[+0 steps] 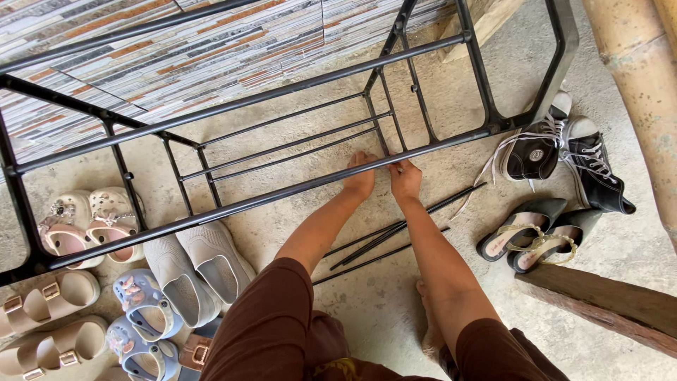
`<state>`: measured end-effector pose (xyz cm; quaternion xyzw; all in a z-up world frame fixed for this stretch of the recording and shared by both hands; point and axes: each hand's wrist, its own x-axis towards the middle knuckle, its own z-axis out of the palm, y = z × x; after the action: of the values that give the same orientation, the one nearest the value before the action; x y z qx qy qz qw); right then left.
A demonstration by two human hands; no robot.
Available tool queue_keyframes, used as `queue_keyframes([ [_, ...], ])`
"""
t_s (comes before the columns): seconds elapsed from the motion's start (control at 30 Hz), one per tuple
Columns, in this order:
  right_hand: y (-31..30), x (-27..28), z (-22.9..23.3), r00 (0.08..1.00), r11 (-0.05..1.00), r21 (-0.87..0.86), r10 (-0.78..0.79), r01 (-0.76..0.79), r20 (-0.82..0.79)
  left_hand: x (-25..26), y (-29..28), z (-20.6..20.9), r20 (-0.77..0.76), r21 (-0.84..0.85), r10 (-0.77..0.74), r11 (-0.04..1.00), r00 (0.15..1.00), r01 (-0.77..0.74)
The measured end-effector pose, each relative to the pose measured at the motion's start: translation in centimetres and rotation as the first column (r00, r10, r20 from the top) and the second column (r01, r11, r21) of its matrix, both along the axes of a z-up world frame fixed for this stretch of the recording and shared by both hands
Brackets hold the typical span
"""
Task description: The person assembles a black metal shoe rack by inserting horizontal rods into the side frames. They work on a concrete floor with several pairs of shoes nearby, progressively adding rods to form the rack's shelves.
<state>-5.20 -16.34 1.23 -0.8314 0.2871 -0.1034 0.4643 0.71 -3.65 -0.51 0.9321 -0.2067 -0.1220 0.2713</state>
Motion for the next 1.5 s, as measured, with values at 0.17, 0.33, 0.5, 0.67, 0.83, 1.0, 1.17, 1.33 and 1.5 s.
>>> queue_keyframes([
  [0.17, 0.0, -0.6, 0.4, 1.0, 1.0, -0.007, 0.009, -0.009, 0.005, -0.9, 0.7, 0.4, -0.246, -0.1, -0.034, 0.995, 0.969, 0.009],
  [0.33, -0.5, -0.2, -0.4, 0.999, 0.994, -0.097, 0.04, -0.039, 0.001, -0.2, 0.4, -1.6, -0.182, -0.221, -0.063, 0.975, 0.981, 0.022],
  [0.5, -0.9, -0.6, -1.6, 0.997, 0.988, -0.132, 0.075, -0.075, -0.006, -0.3, -0.2, -2.0, -0.192, -0.188, -0.013, 0.982, 0.981, -0.024],
  [0.67, -1.5, -0.1, -2.1, 0.969, 0.978, -0.089, 0.171, -0.189, -0.178, -0.6, -0.6, -0.5, -0.066, -0.272, 0.007, 0.962, 0.998, -0.025],
  [0.83, -1.9, 0.1, -2.6, 0.976, 0.932, -0.29, 0.211, -0.22, -0.062, -0.3, -0.8, -0.8, -0.047, -0.213, -0.02, 0.977, 0.999, 0.01],
  [1.0, -1.0, -0.4, -2.2, 0.95, 0.904, -0.327, 0.202, -0.275, -0.239, 0.4, 0.0, -1.5, -0.017, -0.28, -0.142, 0.951, 0.99, 0.132],
  [1.17, 5.7, -8.2, -0.7, 0.963, 0.9, -0.364, 0.269, -0.239, 0.034, -0.7, 1.9, 1.2, 0.237, -0.305, -0.113, 0.934, 0.965, 0.184],
  [1.33, 11.9, -14.8, 1.0, 0.509, 0.342, -0.643, 0.856, -0.685, -0.088, -4.4, 10.7, 8.5, 0.29, -0.329, -0.32, 0.851, 0.902, 0.408],
  [1.5, 13.2, -13.4, 0.8, 0.39, 0.169, -0.672, 0.901, -0.721, -0.191, -9.5, 21.8, 16.5, 0.574, -0.389, -0.227, 0.77, 0.787, 0.506],
])
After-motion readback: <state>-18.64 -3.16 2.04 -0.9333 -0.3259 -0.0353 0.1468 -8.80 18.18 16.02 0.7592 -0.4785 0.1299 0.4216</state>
